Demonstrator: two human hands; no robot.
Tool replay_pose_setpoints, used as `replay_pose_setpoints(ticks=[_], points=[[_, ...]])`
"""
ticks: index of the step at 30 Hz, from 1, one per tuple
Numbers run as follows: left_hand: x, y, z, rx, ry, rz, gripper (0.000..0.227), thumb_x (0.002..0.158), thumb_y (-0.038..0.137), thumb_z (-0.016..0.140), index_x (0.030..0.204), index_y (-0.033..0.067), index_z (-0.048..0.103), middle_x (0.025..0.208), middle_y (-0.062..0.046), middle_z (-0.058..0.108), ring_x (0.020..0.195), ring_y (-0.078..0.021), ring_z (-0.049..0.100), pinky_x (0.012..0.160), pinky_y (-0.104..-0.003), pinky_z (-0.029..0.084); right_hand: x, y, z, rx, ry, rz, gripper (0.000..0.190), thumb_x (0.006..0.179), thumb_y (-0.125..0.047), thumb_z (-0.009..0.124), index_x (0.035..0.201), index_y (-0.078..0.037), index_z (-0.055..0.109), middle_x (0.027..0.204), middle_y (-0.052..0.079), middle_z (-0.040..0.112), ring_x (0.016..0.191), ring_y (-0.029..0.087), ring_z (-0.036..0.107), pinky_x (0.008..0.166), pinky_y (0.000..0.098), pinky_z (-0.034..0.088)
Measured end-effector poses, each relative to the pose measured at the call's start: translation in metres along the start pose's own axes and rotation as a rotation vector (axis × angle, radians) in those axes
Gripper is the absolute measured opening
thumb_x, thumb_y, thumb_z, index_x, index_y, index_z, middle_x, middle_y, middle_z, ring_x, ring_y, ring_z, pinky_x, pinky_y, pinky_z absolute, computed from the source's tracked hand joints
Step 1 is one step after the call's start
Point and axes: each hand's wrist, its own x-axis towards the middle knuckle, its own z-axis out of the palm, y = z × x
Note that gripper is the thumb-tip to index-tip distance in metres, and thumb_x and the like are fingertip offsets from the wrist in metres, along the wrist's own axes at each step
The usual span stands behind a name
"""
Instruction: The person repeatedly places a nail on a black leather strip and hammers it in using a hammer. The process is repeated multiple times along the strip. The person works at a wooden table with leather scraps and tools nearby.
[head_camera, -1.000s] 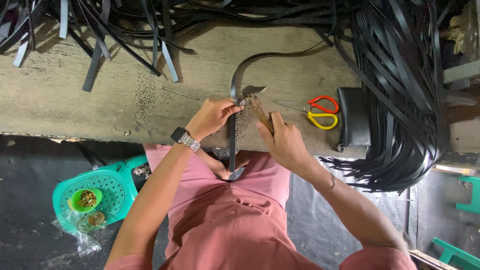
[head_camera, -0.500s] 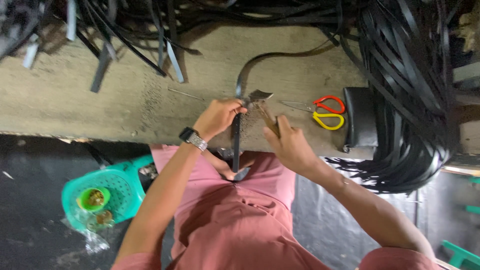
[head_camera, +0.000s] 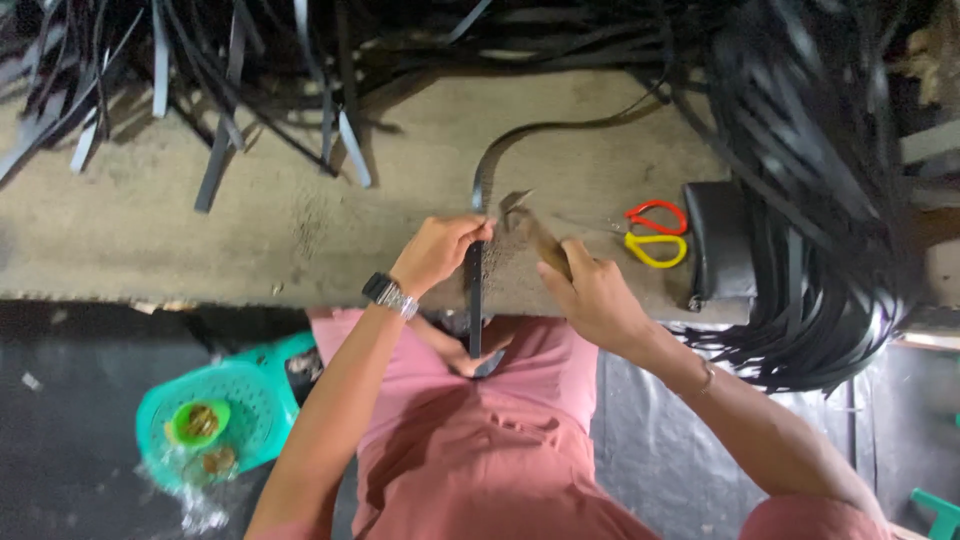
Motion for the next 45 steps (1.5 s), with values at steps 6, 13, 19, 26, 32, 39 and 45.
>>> replay_pose_setpoints(ticks=[6,13,19,26,32,39,45], points=[[0.002,0.007,-0.001,0.016,0.023,-0.009,0.013,0.1,0.004,0.065,0.09,0.0049,0.072,0.089,-0.01,0.079,0.085,-0.0309,0.075,0.075,-0.036,0.06,-0.01,0.031,-0.026,-0.322,0.477,-0.188,0.055,0.102,-0.065,0.043,0.091,-0.013,0.057,0.061,0.006,0.053,0.064,0.03,0.07,0.056,0.0334,0.051],[0.004,0.018,-0.012,0.051,-0.056,-0.025,0.014,0.095,-0.005,0.062,0.093,0.0038,0.073,0.087,-0.009,0.078,0.081,-0.0294,0.074,0.076,-0.035,0.059,0.002,-0.001,0.004,-0.079,-0.123,-0.046,0.052,0.102,-0.058,0.049,0.085,-0.009,0.054,0.061,0.013,0.061,0.062,0.036,0.071,0.053,0.0428,0.05],[0.001,0.008,-0.003,0.027,-0.09,-0.058,0.018,0.1,0.005,0.06,0.11,0.0097,0.074,0.094,-0.007,0.076,0.093,-0.0284,0.073,0.085,-0.036,0.059,-0.01,0.029,0.013,0.271,0.101,-0.181,0.038,0.104,-0.037,0.056,0.08,-0.008,0.051,0.046,0.005,0.049,0.038,0.015,0.048,0.038,0.0304,0.036],[-0.002,-0.016,0.021,0.27,-0.054,0.124,0.017,0.099,0.036,0.07,0.103,0.0188,0.073,0.102,0.003,0.073,0.11,-0.0187,0.069,0.093,-0.031,0.054,-0.007,0.026,-0.002,0.431,0.235,-0.164,0.031,0.107,-0.024,0.05,0.079,-0.011,0.052,0.044,-0.003,0.051,0.036,0.013,0.046,0.04,0.0254,0.038],[0.003,0.019,-0.006,0.051,-0.055,-0.143,0.017,0.106,0.023,0.06,0.108,0.0103,0.07,0.097,-0.011,0.077,0.096,-0.0302,0.075,0.083,-0.039,0.06,-0.011,0.031,0.017,0.374,0.209,-0.166,0.035,0.104,-0.032,0.056,0.078,-0.009,0.05,0.043,0.006,0.044,0.038,0.016,0.042,0.041,0.0296,0.037],[0.007,0.04,-0.022,-0.107,-0.08,-0.286,0.018,0.108,0.027,0.053,0.112,0.0129,0.063,0.094,-0.015,0.079,0.091,-0.0347,0.076,0.076,-0.043,0.061,0.01,0.018,0.027,0.359,0.19,-0.234,0.033,0.103,-0.032,0.06,0.082,-0.008,0.049,0.046,0.007,0.04,0.039,0.019,0.043,0.042,0.0302,0.038],[0.003,0.033,-0.018,0.024,-0.103,-0.259,0.016,0.109,0.028,0.054,0.108,0.0144,0.062,0.07,-0.013,0.073,0.065,-0.0285,0.075,0.064,-0.036,0.058,0.017,0.01,0.028,0.333,0.123,-0.221,0.037,0.104,-0.038,0.059,0.082,-0.008,0.05,0.047,0.008,0.041,0.039,0.019,0.043,0.041,0.03,0.035]])
